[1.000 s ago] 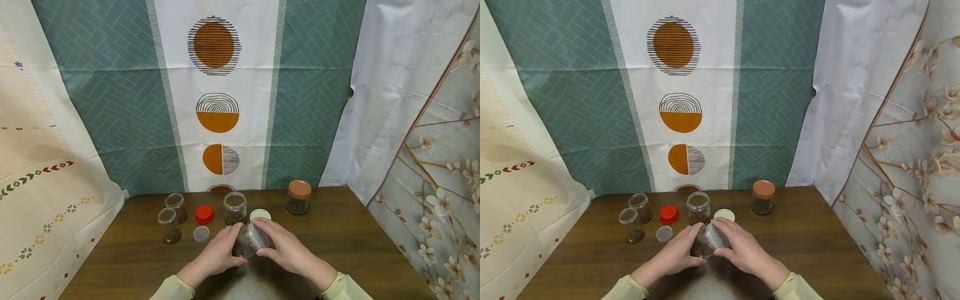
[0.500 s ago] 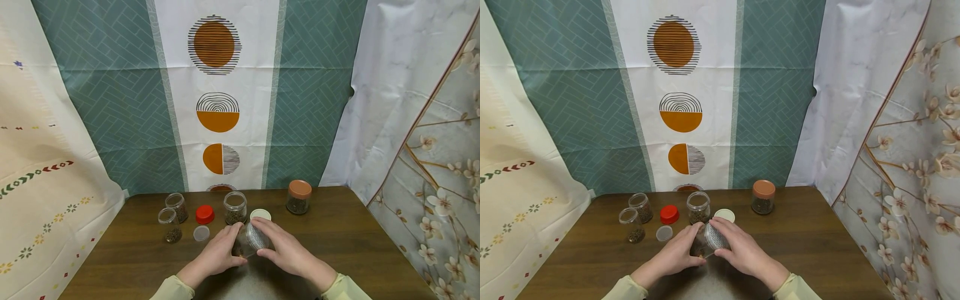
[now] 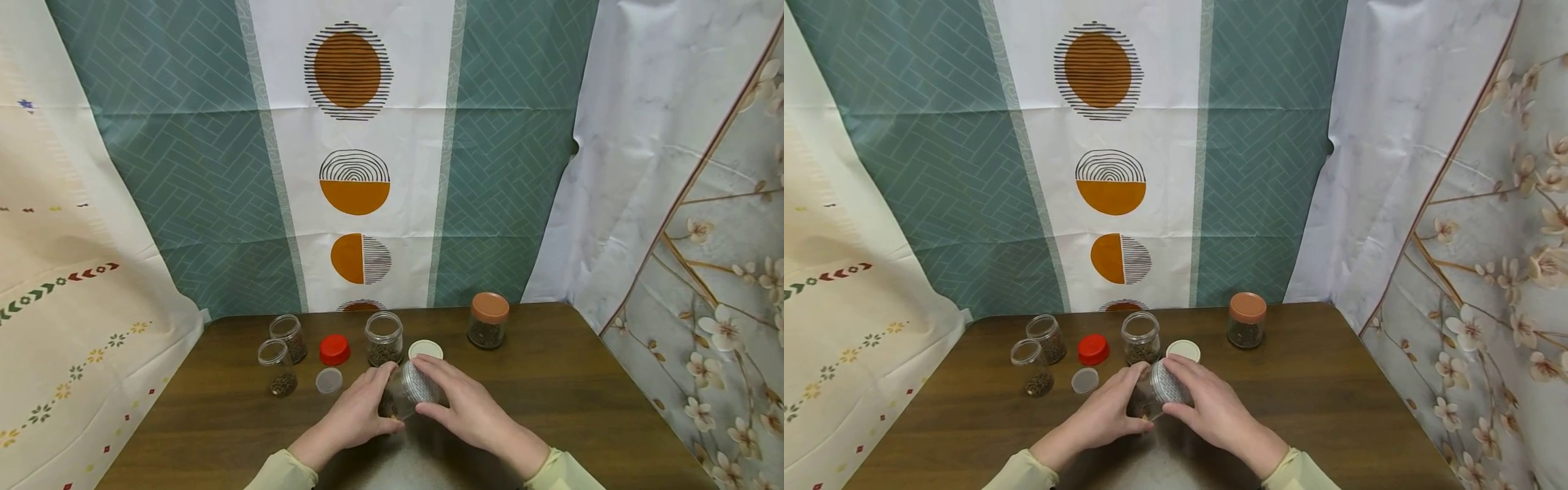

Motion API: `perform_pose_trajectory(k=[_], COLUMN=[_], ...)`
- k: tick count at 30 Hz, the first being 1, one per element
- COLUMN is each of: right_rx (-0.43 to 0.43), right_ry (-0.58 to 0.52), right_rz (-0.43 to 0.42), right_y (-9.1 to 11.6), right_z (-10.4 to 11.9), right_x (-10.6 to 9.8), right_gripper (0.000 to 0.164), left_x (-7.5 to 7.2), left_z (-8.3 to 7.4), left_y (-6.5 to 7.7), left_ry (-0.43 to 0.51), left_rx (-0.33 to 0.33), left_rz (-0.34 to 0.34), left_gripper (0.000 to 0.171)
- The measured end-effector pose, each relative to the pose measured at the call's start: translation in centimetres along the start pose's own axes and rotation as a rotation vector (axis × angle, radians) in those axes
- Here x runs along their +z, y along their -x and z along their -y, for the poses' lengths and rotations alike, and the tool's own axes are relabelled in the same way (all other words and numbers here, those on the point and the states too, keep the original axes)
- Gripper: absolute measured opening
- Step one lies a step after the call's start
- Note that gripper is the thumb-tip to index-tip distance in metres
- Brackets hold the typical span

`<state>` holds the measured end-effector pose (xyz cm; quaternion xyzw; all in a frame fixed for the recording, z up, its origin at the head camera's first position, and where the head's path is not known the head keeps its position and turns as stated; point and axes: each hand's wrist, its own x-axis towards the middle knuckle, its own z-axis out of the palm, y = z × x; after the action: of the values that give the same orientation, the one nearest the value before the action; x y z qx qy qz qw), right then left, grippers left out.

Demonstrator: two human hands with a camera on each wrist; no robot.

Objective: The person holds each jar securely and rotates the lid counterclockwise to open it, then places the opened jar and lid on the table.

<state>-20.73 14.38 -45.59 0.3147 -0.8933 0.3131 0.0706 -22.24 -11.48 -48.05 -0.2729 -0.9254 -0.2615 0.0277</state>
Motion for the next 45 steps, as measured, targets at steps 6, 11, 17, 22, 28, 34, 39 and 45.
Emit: perform_pose_trajectory(k=[6,11,17,22,28,34,39,45], right_rx=[0.018,0.032,0.028,0.019,0.018,0.042,0.053,0.049], right_ry=[0.008,0.020,0.014,0.010,-0.012,-0.029,-0.044,-0.051], right_rz=[-0.009,-0.013,-0.008,-0.016,-0.010,0.010,0.016,0.004], right_y=[-0.01,-0.07,-0.11,-0.15,-0.18,-0.21,-0.20,-0.26], right_z=[0.12,0.16,0.19,0.10,-0.08,-0.16,-0.25,-0.26], right_x=[-0.01,0.07,0.09,-0.01,0.00,0.03,0.10,0.10], right_gripper=[0.069,0.067,0.068,0.067,0.068,0.069,0.068,0.067], left_x=[-0.16,-0.12,-0.03,-0.16,-0.38,-0.32,-0.32,-0.24], left_z=[-0.22,-0.23,-0.15,-0.20,-0.29,-0.26,-0.26,-0.08], left_y=[0.13,0.19,0.18,0.17,0.16,0.10,0.08,-0.10], left_ry=[0.010,0.013,0.014,0.025,0.031,0.026,0.030,0.035], left_rx=[-0.007,-0.009,-0.006,-0.011,-0.015,-0.013,-0.014,-0.026], left_rz=[-0.001,-0.004,-0.006,0.002,0.016,0.018,0.024,0.039], left_gripper=[0.099,0.098,0.097,0.097,0.099,0.099,0.099,0.099])
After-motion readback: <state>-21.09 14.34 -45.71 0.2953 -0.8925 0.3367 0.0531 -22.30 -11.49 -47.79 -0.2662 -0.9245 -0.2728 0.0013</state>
